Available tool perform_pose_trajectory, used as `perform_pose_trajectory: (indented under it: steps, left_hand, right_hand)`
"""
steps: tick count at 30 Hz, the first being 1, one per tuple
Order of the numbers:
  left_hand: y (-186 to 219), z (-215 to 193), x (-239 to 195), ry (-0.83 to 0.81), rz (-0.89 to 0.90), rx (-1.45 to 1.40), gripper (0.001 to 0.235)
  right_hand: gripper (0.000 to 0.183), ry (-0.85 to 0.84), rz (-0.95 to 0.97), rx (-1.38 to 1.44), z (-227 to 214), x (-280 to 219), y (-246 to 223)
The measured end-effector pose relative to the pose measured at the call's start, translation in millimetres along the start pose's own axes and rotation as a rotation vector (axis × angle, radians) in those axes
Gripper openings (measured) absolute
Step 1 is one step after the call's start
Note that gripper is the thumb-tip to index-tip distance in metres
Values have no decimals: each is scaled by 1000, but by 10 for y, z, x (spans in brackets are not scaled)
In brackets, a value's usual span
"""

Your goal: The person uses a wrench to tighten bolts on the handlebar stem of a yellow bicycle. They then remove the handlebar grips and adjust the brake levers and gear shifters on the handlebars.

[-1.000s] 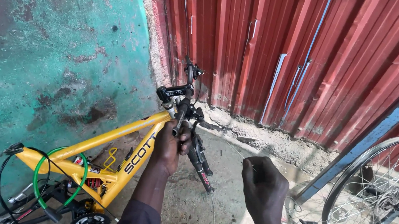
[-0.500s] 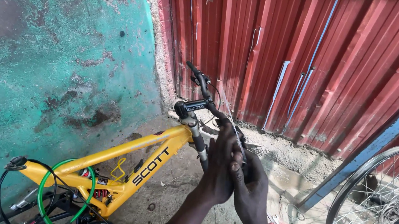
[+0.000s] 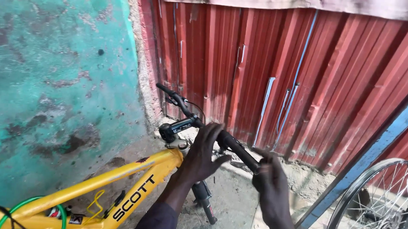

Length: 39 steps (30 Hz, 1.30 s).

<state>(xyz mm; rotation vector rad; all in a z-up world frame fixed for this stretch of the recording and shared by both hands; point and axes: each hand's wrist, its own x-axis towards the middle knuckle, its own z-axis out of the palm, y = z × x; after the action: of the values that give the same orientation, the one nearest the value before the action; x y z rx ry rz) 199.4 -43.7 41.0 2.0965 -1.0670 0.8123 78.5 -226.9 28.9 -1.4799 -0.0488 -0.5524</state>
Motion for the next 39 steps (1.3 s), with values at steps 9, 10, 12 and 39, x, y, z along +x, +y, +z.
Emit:
perform_pose_trajectory:
  steps: [9,10,12,39]
  left_hand:
    - [-601,146,170,97,-191,-132,88]
    - [-591,113,173,98,-196,-131,88]
    - [-565,23,177,86,-230,-155,87]
    - [-495,47,238,58,-294,-271,86]
  right_hand:
    - [27,269,218,-347,21,123,-139]
    - [27,265,220,-349,19,97,-171]
    - [18,359,89,-560,19,46,-233]
    - [9,382,-215,-860,403,-142,-58]
